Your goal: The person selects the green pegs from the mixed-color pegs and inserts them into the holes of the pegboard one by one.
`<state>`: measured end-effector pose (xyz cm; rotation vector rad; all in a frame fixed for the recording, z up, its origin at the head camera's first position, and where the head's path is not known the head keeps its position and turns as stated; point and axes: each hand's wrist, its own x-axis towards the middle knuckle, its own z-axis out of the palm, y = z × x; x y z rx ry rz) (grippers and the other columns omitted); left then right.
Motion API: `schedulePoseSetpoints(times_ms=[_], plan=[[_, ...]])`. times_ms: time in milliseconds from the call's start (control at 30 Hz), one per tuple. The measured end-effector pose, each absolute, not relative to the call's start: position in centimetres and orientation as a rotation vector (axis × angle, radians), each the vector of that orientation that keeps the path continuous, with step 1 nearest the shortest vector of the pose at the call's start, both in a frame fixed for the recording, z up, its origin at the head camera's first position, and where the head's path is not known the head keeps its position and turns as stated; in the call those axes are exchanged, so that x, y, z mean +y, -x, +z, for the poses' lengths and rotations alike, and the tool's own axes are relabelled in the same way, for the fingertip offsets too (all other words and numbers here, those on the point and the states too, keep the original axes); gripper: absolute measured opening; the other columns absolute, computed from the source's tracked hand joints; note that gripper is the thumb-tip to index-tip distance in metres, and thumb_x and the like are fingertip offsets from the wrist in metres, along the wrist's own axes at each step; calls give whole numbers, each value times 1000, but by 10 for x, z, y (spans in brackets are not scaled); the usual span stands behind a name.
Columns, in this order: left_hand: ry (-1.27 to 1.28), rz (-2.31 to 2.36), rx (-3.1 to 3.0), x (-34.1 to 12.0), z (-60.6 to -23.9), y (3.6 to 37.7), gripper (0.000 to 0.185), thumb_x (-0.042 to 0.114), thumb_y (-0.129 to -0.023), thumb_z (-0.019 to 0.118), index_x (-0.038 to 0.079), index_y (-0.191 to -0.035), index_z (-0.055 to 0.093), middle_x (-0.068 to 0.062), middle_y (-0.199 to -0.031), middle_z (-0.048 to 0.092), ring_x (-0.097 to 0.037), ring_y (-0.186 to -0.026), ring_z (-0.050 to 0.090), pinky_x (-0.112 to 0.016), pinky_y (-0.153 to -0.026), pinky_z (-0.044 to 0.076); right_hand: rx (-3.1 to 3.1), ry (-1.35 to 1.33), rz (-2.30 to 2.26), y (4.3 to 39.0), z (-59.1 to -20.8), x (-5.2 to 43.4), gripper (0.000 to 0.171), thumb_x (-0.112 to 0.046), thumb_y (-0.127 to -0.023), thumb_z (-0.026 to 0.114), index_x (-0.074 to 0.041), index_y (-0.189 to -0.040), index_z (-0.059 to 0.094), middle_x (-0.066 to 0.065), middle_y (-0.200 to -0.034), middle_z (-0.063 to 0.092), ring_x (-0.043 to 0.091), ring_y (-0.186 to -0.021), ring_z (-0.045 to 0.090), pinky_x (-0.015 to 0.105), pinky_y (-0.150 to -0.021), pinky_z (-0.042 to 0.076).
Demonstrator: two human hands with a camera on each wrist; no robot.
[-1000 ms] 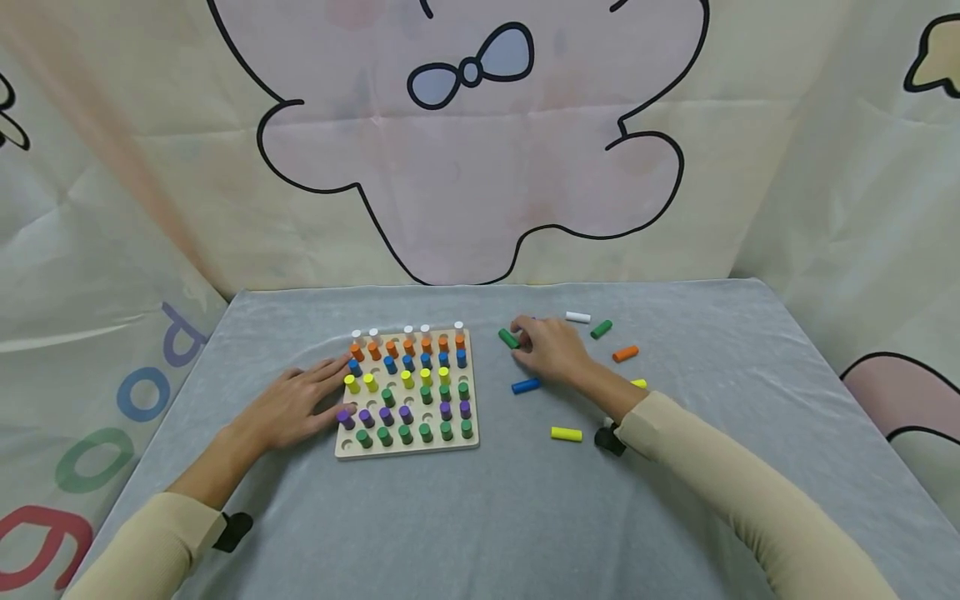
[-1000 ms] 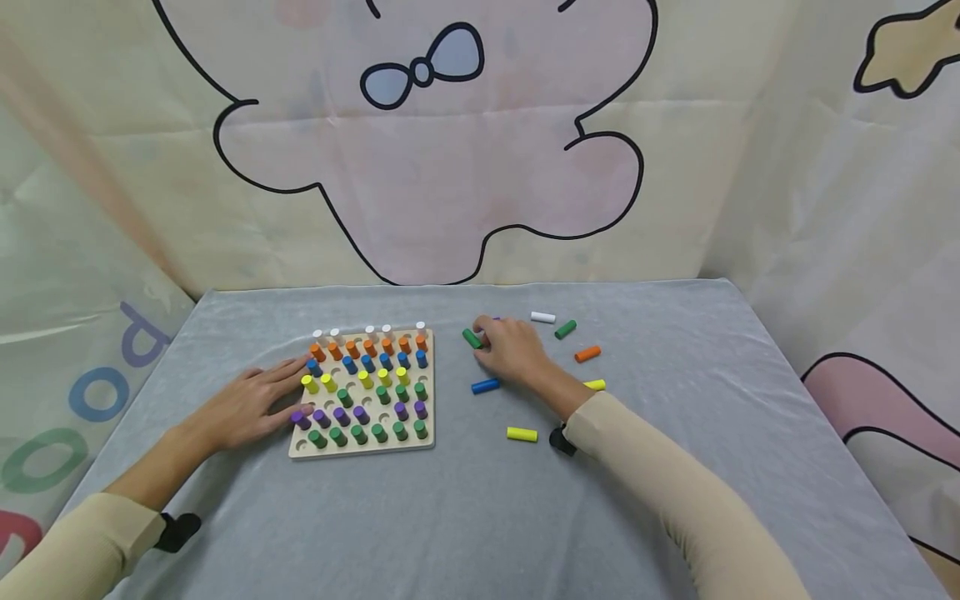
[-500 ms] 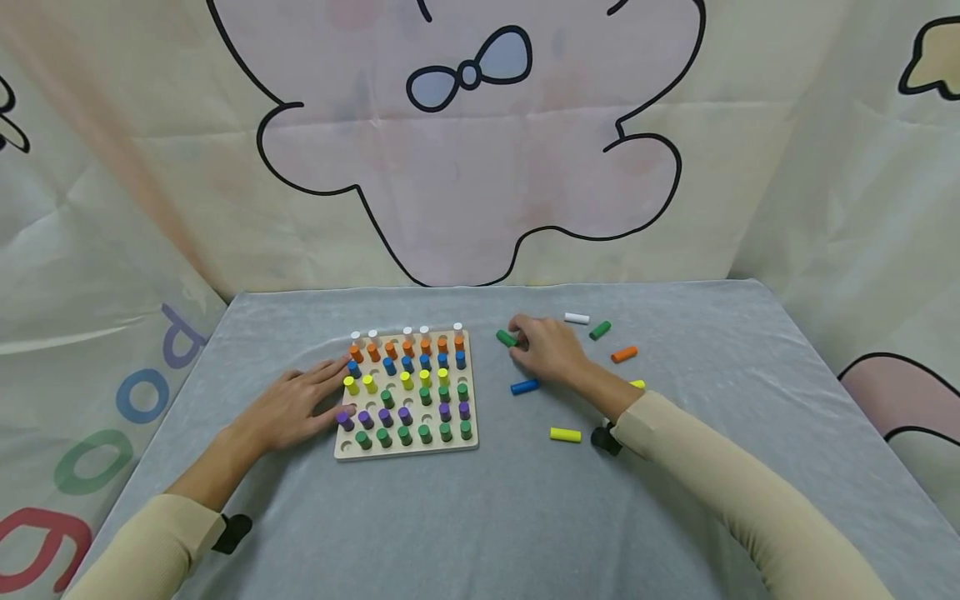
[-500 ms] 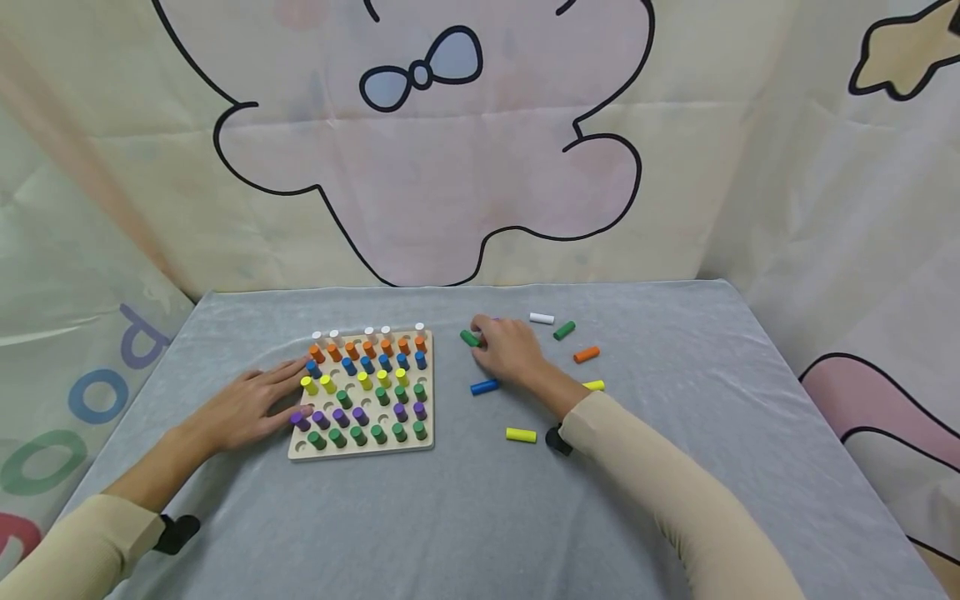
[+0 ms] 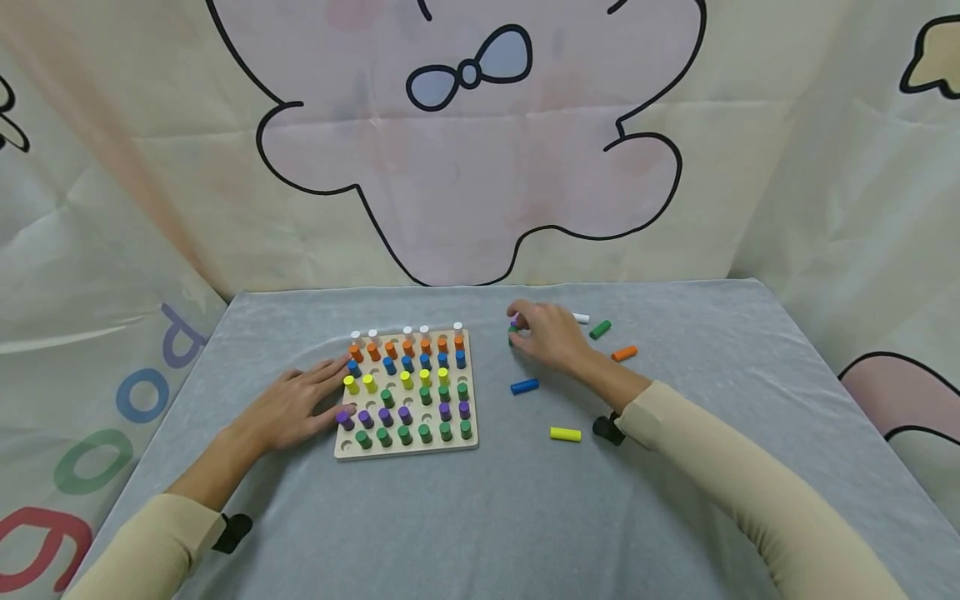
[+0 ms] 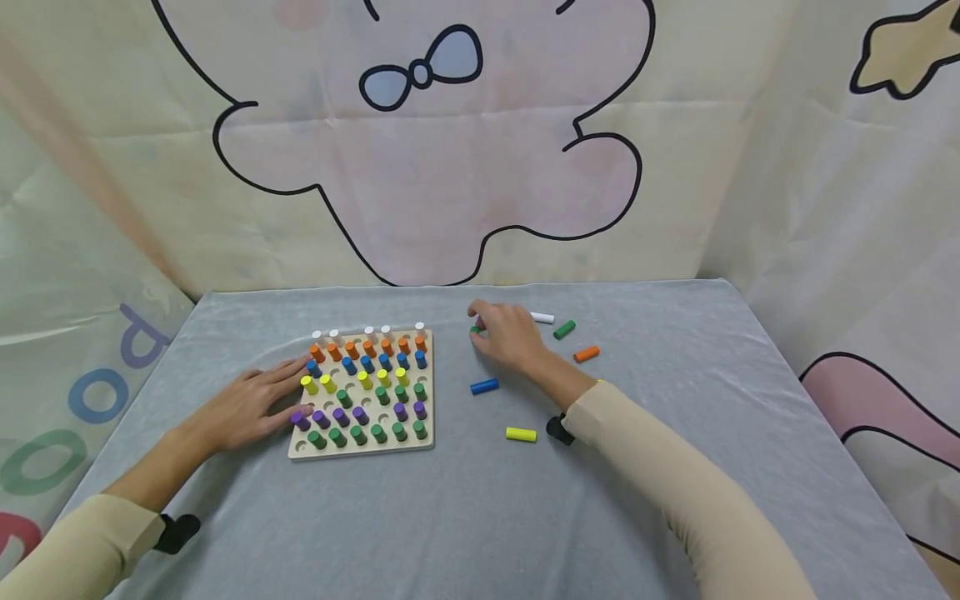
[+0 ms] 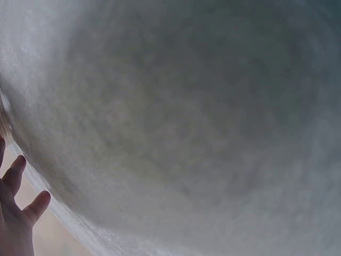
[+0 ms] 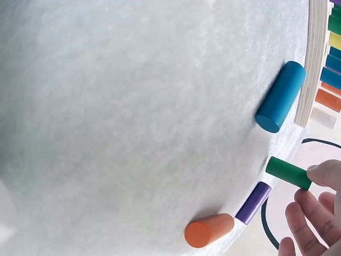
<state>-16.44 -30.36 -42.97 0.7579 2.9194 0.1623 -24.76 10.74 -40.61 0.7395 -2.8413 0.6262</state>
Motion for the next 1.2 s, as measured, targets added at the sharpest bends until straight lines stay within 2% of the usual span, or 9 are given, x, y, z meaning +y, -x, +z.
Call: schedulePoseSetpoints(times_ms=[400,733,1067,1200], plan=[[-768,156,2921,-303,-430,165,76,57,-99,47,4,-153,37,-16,-159,33,-41,-142,35,-66,-103,35,-2806,-773,633,243,-406,102,30,-17,-89,75,-7,-117,67,5,-96,74,20,-87,69,37,-79,54],[-758,159,2910,-303,-429,164,76,57,-99,47,4,-153,37,-16,-160,31,-41,-143,34,-67,-104,34,-2715,-928,647,227,-391,84,28,-17,-89,75,-8,-114,68,3,-93,73,19,-86,67,34,-77,53],[-747,153,2913,-302,-429,164,76,57,-99,47,5,-153,37,-16,-159,32,-42,-142,35,-67,-103,34,-2624,-1115,742,206,-373,56,28,-14,-88,75,-8,-115,68,1,-96,72,17,-87,67,33,-80,53],[-748,154,2916,-303,-430,164,76,57,-99,47,5,-153,37,-16,-159,32,-41,-142,35,-67,-104,34,-2608,-1179,760,198,-368,44,29,-15,-88,76,-9,-115,68,2,-97,73,16,-87,67,34,-86,52]])
